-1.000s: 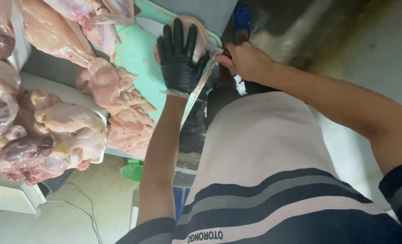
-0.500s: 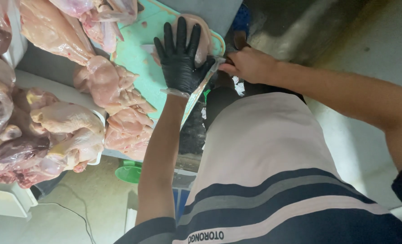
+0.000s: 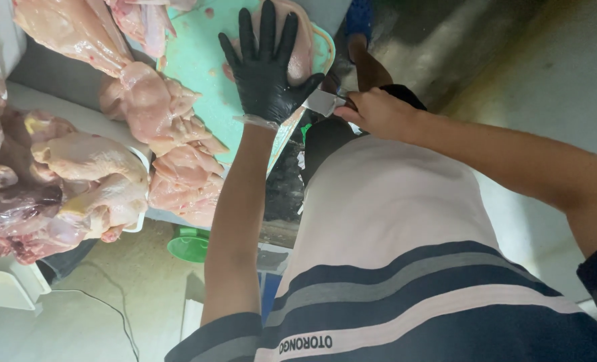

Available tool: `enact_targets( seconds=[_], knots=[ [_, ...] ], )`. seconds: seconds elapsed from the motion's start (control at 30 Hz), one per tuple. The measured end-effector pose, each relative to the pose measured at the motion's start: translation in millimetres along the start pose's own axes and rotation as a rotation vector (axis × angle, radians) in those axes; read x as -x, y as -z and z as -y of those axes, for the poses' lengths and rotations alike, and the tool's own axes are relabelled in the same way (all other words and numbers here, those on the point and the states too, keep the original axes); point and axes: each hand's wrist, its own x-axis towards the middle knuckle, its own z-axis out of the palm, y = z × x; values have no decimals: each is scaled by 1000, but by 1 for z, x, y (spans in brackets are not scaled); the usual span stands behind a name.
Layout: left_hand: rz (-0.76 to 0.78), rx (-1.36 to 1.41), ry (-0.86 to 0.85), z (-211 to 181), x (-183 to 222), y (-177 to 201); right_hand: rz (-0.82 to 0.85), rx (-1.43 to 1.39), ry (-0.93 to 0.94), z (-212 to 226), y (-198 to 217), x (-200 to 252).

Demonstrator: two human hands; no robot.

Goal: Trimming and slicing raw chicken breasts on a cutting board using a knife

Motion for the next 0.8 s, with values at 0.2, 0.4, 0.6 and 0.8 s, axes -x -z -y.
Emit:
enact_targets(
  seconds=[0.2,0.4,0.6,0.8],
  knots=[
    [143,26,72,-12,-6,20,73,-53,-200,-4,-23,31],
    [93,-97,73,-8,-10,5,133,-30,-190,-13,-34,69],
    [-508,344,321,17,1,4,324,129,-321,-16,-20,93],
    [-923,1202,938,94,47,-50,95,143,-153,-19,-8,85]
  ],
)
